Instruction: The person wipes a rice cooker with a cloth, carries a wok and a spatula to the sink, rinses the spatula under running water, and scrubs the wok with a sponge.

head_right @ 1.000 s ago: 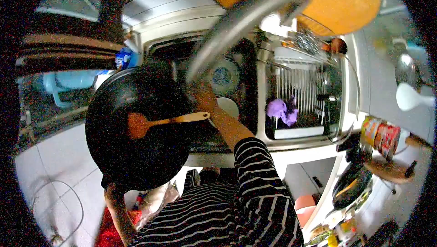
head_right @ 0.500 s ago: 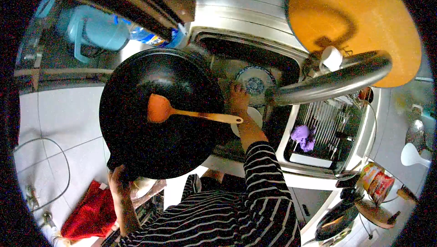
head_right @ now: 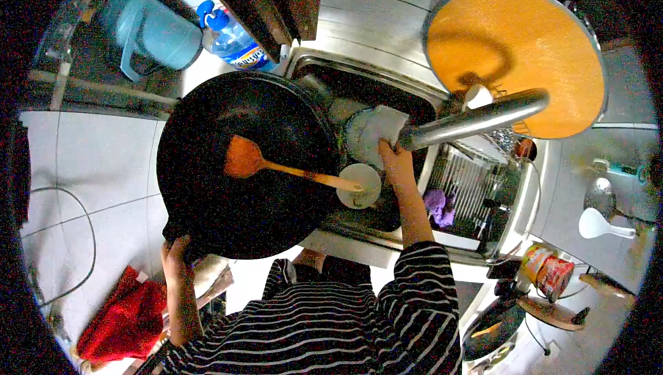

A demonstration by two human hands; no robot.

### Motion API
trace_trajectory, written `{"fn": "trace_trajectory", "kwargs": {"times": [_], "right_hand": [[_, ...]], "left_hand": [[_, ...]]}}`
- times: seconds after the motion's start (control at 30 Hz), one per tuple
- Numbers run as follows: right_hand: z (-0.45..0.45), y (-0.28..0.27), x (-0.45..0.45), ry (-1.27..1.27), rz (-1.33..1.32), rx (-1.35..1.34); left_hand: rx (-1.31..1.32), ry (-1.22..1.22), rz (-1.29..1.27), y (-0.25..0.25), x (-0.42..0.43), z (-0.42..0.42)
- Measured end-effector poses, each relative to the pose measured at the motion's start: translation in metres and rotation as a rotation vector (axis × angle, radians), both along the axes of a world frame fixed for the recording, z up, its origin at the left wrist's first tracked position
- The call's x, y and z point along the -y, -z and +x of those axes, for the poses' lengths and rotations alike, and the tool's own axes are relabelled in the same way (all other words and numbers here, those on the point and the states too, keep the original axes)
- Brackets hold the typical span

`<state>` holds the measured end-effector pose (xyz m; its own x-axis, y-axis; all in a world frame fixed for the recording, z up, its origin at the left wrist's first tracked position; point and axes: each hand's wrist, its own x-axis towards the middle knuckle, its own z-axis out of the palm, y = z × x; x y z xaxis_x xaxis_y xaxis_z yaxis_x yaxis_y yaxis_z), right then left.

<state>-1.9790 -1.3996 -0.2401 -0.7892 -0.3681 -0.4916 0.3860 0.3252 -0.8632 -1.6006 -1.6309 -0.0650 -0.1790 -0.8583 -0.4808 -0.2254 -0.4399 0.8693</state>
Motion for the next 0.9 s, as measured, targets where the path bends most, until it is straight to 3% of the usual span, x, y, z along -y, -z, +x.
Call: {"fn": "trace_trajectory", "kwargs": {"times": [0.13, 0.3, 0.47, 0.57, 0.77, 0.9], "right_hand": [[0.030, -0.078, -0.003, 0.006, -0.244, 0.035], [0.059, -0.083, 0.014, -0.125, -0.219, 0.242], [0.033, -0.101, -0.033, 0.332, -0.417, 0.304], [-0.011, -0.052, -0.082, 0.622, -0.635, 0.396], [-0.071, -0.032, -0.110, 0.929, -1.177, 0.896], [-0.092, -0.022, -0.115, 0.973, -1.034, 0.927]], "left_hand": [[-0.014, 0.103, 0.093, 0.018, 0.004, -0.006], [-0.079, 0.168, 0.186, 0.025, -0.008, -0.057], [-0.068, 0.298, 0.251, 0.043, -0.011, -0.105], [-0.058, 0.395, 0.222, 0.068, -0.007, -0.120], [-0.056, 0.470, 0.284, 0.124, 0.007, -0.136], [-0.004, 0.466, 0.352, 0.133, 0.007, -0.149]]}}
